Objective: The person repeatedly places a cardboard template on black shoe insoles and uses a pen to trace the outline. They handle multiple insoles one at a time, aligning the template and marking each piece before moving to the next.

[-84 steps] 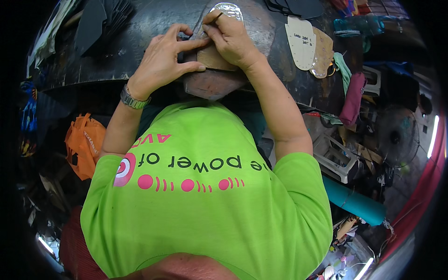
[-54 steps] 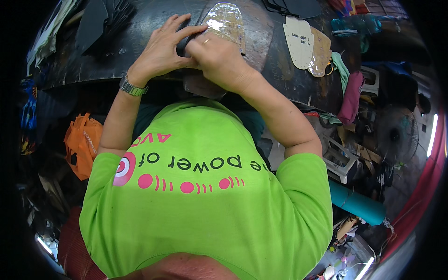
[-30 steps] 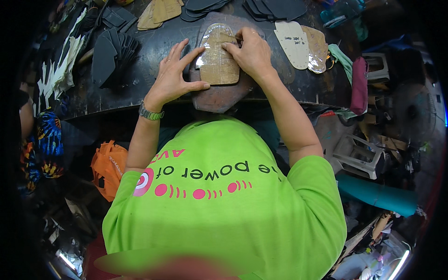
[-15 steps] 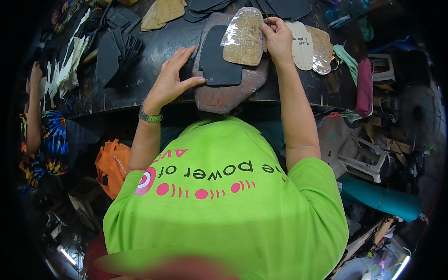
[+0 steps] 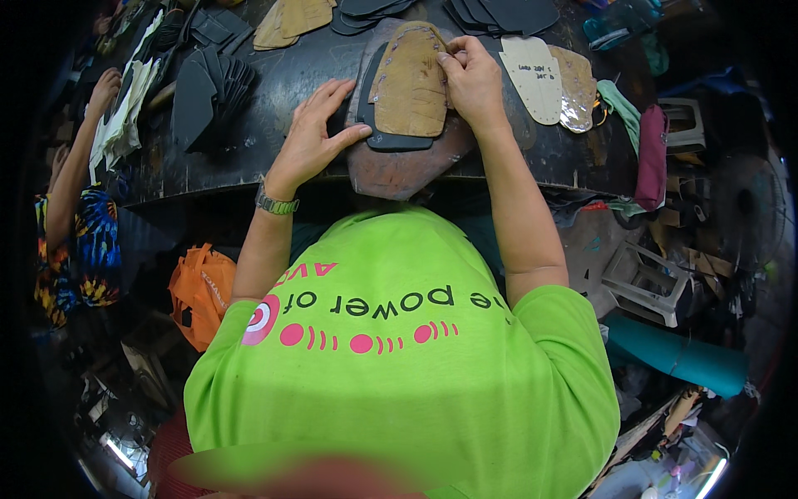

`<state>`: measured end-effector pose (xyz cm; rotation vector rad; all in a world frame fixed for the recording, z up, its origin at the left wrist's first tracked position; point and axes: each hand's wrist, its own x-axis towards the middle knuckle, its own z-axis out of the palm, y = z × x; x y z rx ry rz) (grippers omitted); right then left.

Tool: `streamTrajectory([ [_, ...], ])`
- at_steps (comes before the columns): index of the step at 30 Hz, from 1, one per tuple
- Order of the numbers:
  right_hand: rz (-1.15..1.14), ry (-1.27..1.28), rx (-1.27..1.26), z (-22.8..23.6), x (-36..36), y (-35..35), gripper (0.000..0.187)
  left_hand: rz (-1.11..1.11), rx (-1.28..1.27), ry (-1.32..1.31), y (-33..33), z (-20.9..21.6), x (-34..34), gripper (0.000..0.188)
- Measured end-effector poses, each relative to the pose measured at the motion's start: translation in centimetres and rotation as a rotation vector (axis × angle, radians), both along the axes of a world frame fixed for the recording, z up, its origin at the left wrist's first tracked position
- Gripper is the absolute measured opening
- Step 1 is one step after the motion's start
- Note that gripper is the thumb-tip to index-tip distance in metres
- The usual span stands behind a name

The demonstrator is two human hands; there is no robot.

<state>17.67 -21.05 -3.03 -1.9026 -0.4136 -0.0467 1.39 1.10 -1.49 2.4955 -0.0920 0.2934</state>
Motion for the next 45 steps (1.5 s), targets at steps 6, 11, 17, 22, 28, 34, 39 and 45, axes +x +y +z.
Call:
streamTrajectory([
  [6, 0.03, 0.02, 0.149, -0.9, 0.2, 0.0, 0.019, 0.027, -0.075, 0.006, -0.4, 0.3, -0.7, 0.069],
  [11, 0.115, 0.168, 0.408, -0.9, -0.1, 0.0, 0.019, 0.054, -0.081, -0.014, -0.6, 0.3, -1.1, 0.065],
  [17, 0.125, 0.192, 0.47, -0.8, -0.6, -0.1, 0.019, 0.098, -0.126, -0.038, -0.9, 0.0, -0.3, 0.063],
  [22, 0.068, 0.122, 0.23, -0.8, -0.4, -0.2, 0.018, 0.117, -0.08, -0.054, -1.1, -0.1, -0.1, 0.059],
  [28, 0.22, 0.303, 0.607, 1.4, -2.2, 0.0, 0.018, 0.084, -0.389, -0.085, -1.3, 0.6, -0.1, 0.053],
  [34, 0.238, 0.318, 0.67, 3.3, -3.8, 0.5, 0.015, 0.103, -1.056, -0.021, -2.0, 1.6, 0.3, 0.039],
  [39, 0.035, 0.032, 0.567, 5.4, -3.7, 0.9, 0.023, 0.069, -1.13, -0.047, -1.8, 2.3, -0.2, 0.035],
  [45, 0.282, -0.008, 0.559, 8.5, -6.9, -0.2, 0.021, 0.066, -1.083, -0.084, -2.3, 3.4, -0.6, 0.042],
])
